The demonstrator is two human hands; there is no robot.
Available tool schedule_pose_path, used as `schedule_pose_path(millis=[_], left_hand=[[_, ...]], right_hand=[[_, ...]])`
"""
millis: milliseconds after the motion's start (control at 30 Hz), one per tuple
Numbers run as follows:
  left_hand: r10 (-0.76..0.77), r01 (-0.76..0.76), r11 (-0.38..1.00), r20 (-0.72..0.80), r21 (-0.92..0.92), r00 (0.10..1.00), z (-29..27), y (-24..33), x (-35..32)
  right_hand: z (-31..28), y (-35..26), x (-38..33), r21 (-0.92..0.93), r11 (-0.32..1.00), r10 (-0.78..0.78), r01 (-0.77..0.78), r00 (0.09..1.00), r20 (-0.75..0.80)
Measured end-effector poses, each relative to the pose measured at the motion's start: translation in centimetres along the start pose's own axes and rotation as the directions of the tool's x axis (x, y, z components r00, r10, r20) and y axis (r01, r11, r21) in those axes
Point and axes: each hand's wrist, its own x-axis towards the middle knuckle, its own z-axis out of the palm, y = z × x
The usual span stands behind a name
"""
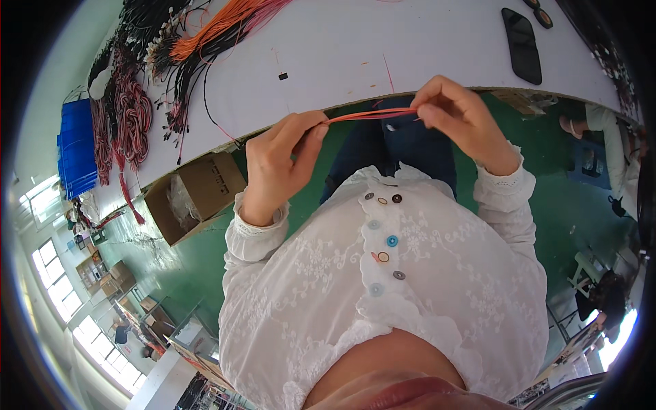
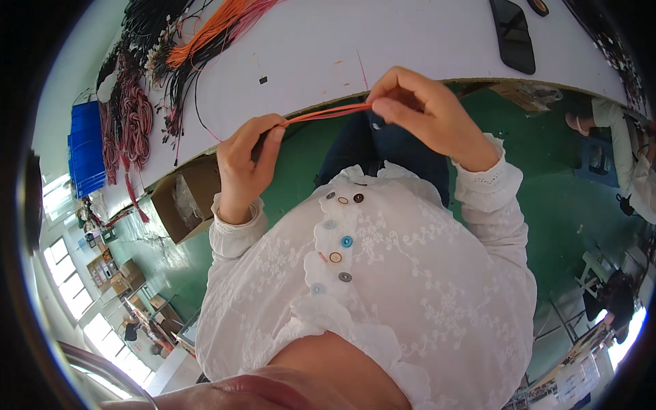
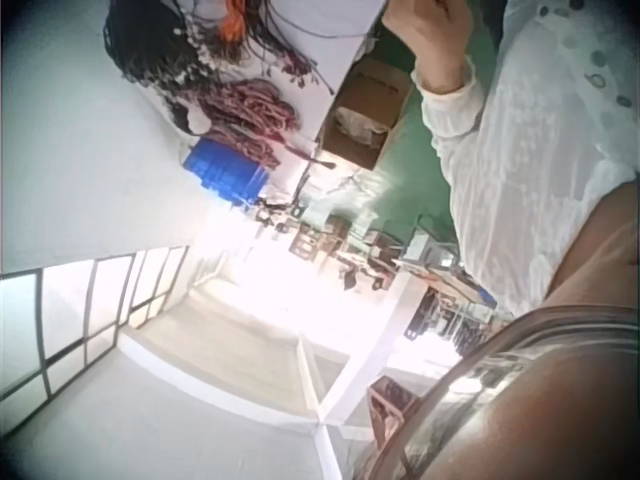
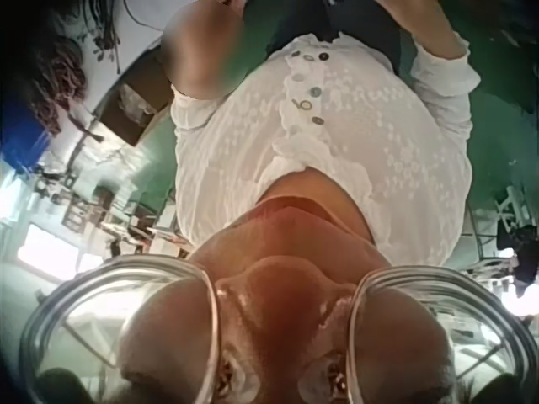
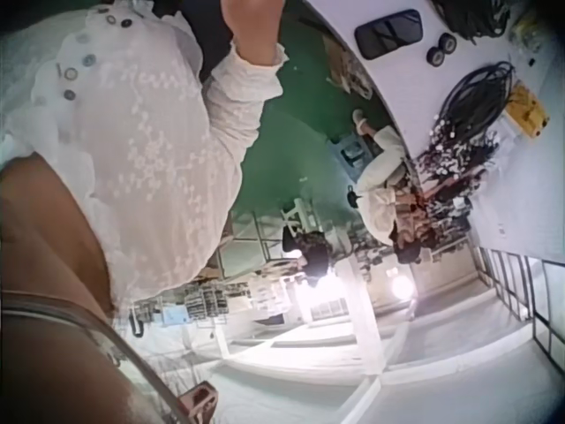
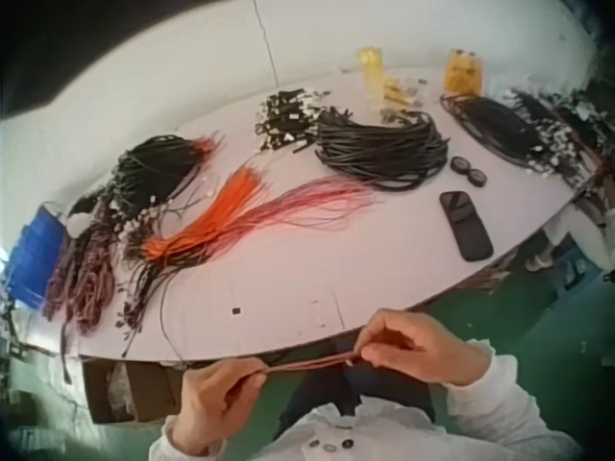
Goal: Gathering bundles of wires and assembling individual components or connectors at a workstation.
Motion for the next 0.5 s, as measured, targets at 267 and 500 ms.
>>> schedule_pose_path(millis=[267,500], left_hand=[[0.167,-0.173,0.982,0.086,0.069,0.982,1.9,2.5,1.0],[-0.017,0.02,1.0,0.119,-0.024,0.993,0.3,2.1,-0.3]], right_hand=[[3.4,-2.9,1.0,-0.188,0.975,-0.1,0.12,0.988,0.115],[0.3,-0.4,-1.1,-0.026,1.0,0.018,-0.017,1.0,0.013]])
